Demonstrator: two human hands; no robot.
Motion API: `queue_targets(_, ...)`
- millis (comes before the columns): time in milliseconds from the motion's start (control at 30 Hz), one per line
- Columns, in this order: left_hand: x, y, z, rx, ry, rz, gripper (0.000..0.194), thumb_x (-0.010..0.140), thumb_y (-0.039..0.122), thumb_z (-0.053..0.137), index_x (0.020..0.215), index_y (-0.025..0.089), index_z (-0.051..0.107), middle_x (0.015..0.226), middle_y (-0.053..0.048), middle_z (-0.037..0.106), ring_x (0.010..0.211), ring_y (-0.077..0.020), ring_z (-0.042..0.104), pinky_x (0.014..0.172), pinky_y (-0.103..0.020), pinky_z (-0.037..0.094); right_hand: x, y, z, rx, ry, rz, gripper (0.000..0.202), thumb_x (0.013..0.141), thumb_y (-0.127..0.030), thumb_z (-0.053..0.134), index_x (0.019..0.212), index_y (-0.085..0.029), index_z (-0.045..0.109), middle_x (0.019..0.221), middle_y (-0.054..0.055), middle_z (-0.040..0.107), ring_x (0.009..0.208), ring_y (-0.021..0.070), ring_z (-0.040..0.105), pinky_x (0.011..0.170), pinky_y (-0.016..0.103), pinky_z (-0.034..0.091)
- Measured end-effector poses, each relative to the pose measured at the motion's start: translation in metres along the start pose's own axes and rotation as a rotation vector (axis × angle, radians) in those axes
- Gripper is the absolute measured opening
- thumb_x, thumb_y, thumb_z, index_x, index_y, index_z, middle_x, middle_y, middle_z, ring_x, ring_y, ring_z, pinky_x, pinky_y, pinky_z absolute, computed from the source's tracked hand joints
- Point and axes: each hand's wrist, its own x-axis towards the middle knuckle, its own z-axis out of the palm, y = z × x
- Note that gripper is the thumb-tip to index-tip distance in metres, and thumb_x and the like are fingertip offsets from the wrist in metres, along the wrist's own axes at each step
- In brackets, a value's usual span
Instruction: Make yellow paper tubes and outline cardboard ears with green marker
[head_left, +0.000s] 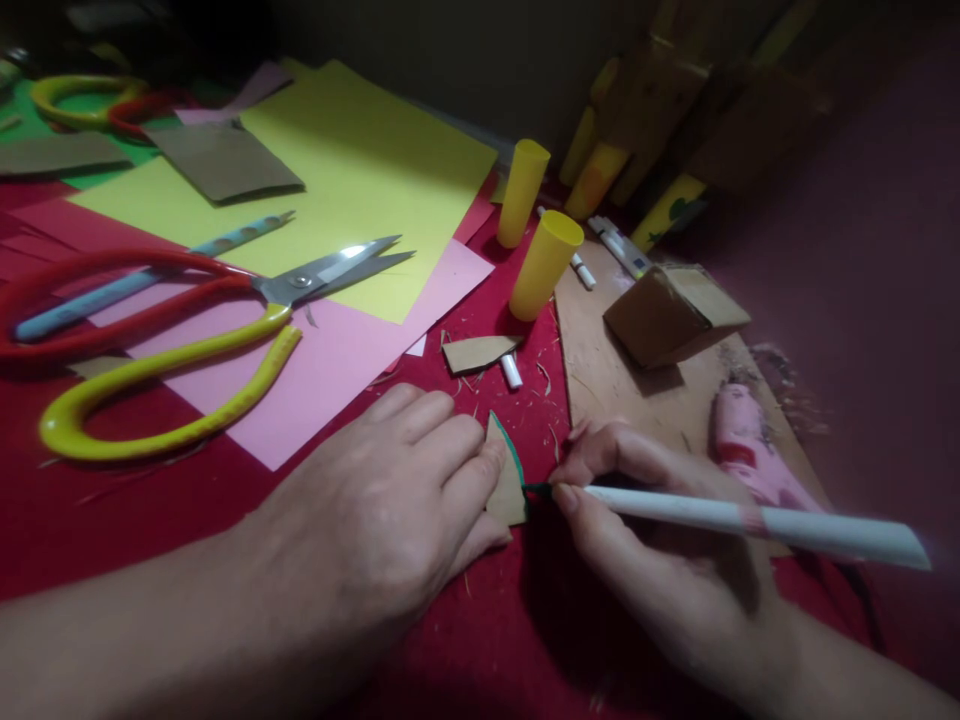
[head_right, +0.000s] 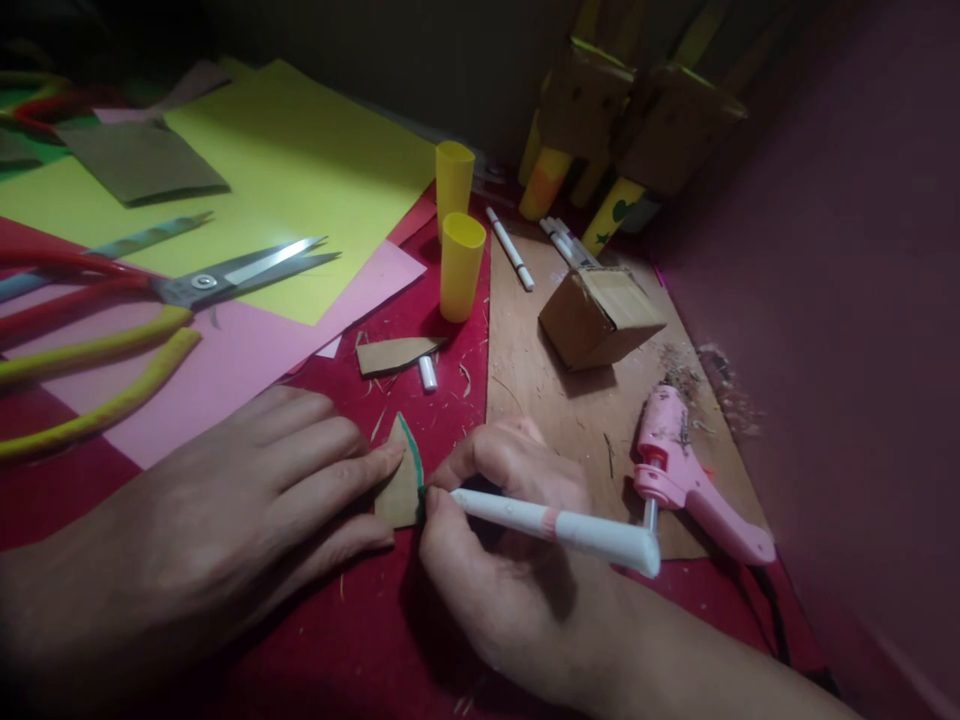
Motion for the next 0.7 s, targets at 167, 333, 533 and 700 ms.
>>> queue_targets(167, 0.0002, 0.0007, -0.0032, -0.007, -0.023, -0.010, 0.032, 0.101, 0.020, 0.045, 0.092, 0.007, 0.073, 0.079, -0.010, 0.063, 0.074, -0.0240, 0.052, 0.066, -0.037, 0.045, -0.0007, 0.0012, 0.0000, 0.018, -0.003, -0.004, 0.018, 0.082, -0.010, 0.055, 0.067, -0.021, 0.055, 0.058, -0.002, 0.059, 0.057, 0.0137, 0.055, 0.056, 0.029, 0.045)
queue_targets(333, -0.0023, 0.0011, -0.0053, -0.013, -0.034, -0.013, 0.032, 0.101, 0.024, 0.046, 0.096, 0.008, 0.073, 0.079, -0.009, 0.061, 0.076, -0.0246, 0.051, 0.068, -0.039, 0.045, -0.0031, 0.0016, 0.0004, 0.025, 0.002, -0.009, 0.017, 0.081, -0.011, 0.056, 0.068, -0.022, 0.055, 0.058, -0.001, 0.060, 0.060, 0.0160, 0.057, 0.060, 0.032, 0.048)
queue_targets(533, -0.0027, 0.0015, -0.0067, -0.006, -0.043, -0.012, 0.033, 0.102, 0.024, 0.044, 0.097, 0.008, 0.073, 0.078, -0.008, 0.060, 0.074, -0.0237, 0.049, 0.066, -0.037, 0.043, -0.0052, 0.0027, 0.0017, 0.048, 0.008, -0.012, 0.020, 0.080, -0.007, 0.056, 0.067, -0.022, 0.053, 0.059, -0.002, 0.058, 0.060, 0.0149, 0.056, 0.067, 0.035, 0.050)
queue_targets(700, -0.0016, 0.0021, -0.0065, -0.013, -0.047, -0.010, 0.033, 0.102, 0.024, 0.044, 0.097, 0.007, 0.072, 0.079, -0.009, 0.060, 0.075, -0.0239, 0.049, 0.066, -0.038, 0.043, -0.0056, 0.0028, 0.0018, 0.053, 0.009, -0.026, 0.020, 0.079, -0.007, 0.057, 0.066, -0.022, 0.053, 0.059, -0.003, 0.057, 0.059, 0.0144, 0.055, 0.077, 0.039, 0.052)
